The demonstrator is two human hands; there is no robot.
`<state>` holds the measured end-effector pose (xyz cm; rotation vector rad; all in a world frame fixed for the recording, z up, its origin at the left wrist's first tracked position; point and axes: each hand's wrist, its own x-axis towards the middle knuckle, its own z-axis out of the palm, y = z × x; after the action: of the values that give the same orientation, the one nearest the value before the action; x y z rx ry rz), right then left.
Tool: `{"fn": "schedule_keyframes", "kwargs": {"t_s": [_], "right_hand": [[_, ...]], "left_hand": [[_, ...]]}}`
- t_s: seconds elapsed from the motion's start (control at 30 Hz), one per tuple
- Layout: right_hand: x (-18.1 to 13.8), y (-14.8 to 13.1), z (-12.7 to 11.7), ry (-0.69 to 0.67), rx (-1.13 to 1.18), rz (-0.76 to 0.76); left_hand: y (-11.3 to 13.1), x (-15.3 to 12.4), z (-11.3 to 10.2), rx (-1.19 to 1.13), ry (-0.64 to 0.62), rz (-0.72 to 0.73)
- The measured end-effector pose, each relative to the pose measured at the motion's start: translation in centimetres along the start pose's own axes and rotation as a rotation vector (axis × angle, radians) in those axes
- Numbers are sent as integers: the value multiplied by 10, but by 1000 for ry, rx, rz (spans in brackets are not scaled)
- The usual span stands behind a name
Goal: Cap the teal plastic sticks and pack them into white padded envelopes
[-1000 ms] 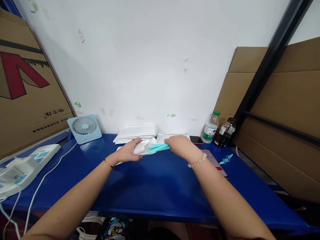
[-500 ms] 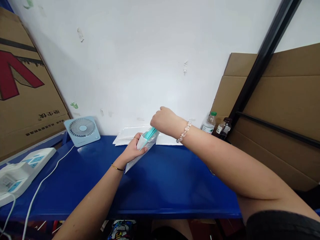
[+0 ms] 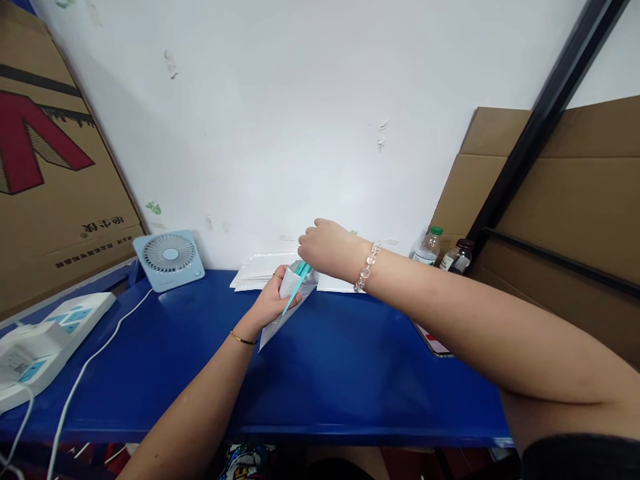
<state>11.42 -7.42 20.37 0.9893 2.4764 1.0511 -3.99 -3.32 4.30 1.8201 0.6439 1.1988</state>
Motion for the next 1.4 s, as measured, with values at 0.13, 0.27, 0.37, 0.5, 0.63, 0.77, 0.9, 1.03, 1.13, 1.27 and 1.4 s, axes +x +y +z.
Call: {"fn": "schedule_keyframes", "kwargs": {"t_s": [0.13,0.27,0.37,0.5,0.63,0.77,0.9,1.03,1.13,1.27,1.4], "right_hand": [[-2,2,-9,-4,-23,24],[-7,8,-17,-22,-43,46],[-10,17,-20,-30,-55,82],[-13,31,-23,-46,-71,160],[-13,35,-22,-53,-117,212],[-8,23,-22,-28,-141,192],[-3,15,-23,9,-103,133],[-2,26,-25,-26,-74,140],[-6,35,-27,-22,-85,213],[-8,30,-24,121,-130,350],[-7,14,-20,197,-181,275]], "left_hand": [[-2,0,-3,4,13,8],[-1,-1,-3,9,8,12],[-1,-2,-4,19,20,-6],[-1,-4,-6,-6,23,-21],[0,-5,-7,-31,13,-26],[2,-5,-7,-63,45,-54],[1,-5,-8,-76,32,-36],[-2,-5,-11,-79,28,-6],[-3,-5,-13,-78,27,-2],[-4,-6,-13,-90,35,-2],[-6,-6,-12,-111,81,-22]]}}
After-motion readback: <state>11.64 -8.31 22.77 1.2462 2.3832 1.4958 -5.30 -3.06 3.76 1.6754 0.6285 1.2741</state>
